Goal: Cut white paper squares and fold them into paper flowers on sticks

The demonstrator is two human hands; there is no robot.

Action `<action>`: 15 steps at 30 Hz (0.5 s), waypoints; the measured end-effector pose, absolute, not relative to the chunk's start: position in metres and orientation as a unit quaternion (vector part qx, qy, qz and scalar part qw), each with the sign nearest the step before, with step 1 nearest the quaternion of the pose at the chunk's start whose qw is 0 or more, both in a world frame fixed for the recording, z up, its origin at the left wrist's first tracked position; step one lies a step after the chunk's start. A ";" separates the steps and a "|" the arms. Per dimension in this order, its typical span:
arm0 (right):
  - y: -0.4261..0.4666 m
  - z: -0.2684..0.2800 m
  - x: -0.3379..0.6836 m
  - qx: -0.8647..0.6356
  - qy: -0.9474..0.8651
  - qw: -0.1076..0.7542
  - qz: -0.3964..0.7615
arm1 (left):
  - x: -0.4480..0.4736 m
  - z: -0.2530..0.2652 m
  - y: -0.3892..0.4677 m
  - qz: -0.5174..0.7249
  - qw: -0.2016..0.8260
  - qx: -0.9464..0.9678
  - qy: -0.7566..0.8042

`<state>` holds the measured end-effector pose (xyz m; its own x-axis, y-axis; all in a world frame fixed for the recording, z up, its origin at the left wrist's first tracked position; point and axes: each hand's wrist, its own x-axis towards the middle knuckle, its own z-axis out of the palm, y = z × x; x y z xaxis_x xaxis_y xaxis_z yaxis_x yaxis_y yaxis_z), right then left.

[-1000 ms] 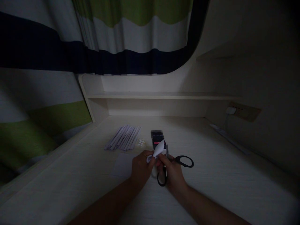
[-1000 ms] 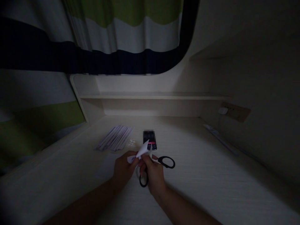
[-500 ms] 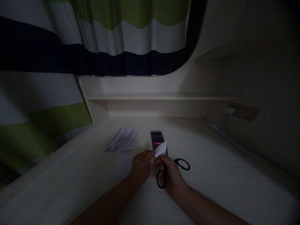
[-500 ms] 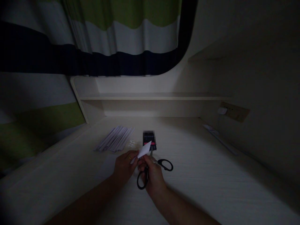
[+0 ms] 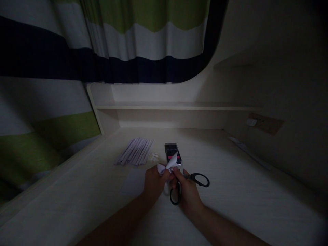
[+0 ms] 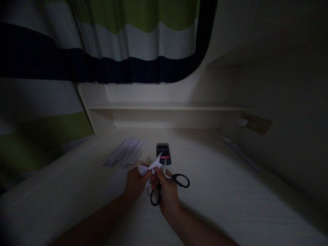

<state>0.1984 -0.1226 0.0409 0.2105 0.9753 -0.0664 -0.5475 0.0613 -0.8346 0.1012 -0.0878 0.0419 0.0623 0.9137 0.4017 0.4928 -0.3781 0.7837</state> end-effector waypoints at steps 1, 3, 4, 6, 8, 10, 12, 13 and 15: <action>-0.123 0.041 0.198 -0.395 -0.293 0.673 0.552 | 0.100 0.041 -0.085 0.467 0.232 0.683 0.511; -0.124 0.041 0.199 -0.416 -0.335 0.668 0.518 | 0.096 0.038 -0.078 0.486 0.230 0.658 0.527; -0.124 0.042 0.200 -0.428 -0.361 0.663 0.497 | 0.093 0.037 -0.072 0.491 0.229 0.647 0.537; -0.122 0.042 0.205 -0.454 -0.426 0.643 0.446 | 0.085 0.035 -0.061 0.506 0.223 0.615 0.563; -0.119 0.042 0.213 -0.481 -0.507 0.605 0.381 | 0.074 0.034 -0.048 0.531 0.224 0.573 0.583; -0.115 0.040 0.221 -0.515 -0.604 0.533 0.292 | 0.063 0.033 -0.036 0.559 0.238 0.514 0.606; -0.111 0.039 0.226 -0.542 -0.710 0.412 0.183 | 0.052 0.033 -0.027 0.595 0.264 0.465 0.600; -0.109 0.038 0.227 -0.552 -0.737 0.359 0.153 | 0.047 0.033 -0.023 0.603 0.263 0.455 0.600; -0.108 0.035 0.224 -0.576 -0.768 0.256 0.113 | 0.039 0.033 -0.018 0.614 0.262 0.438 0.603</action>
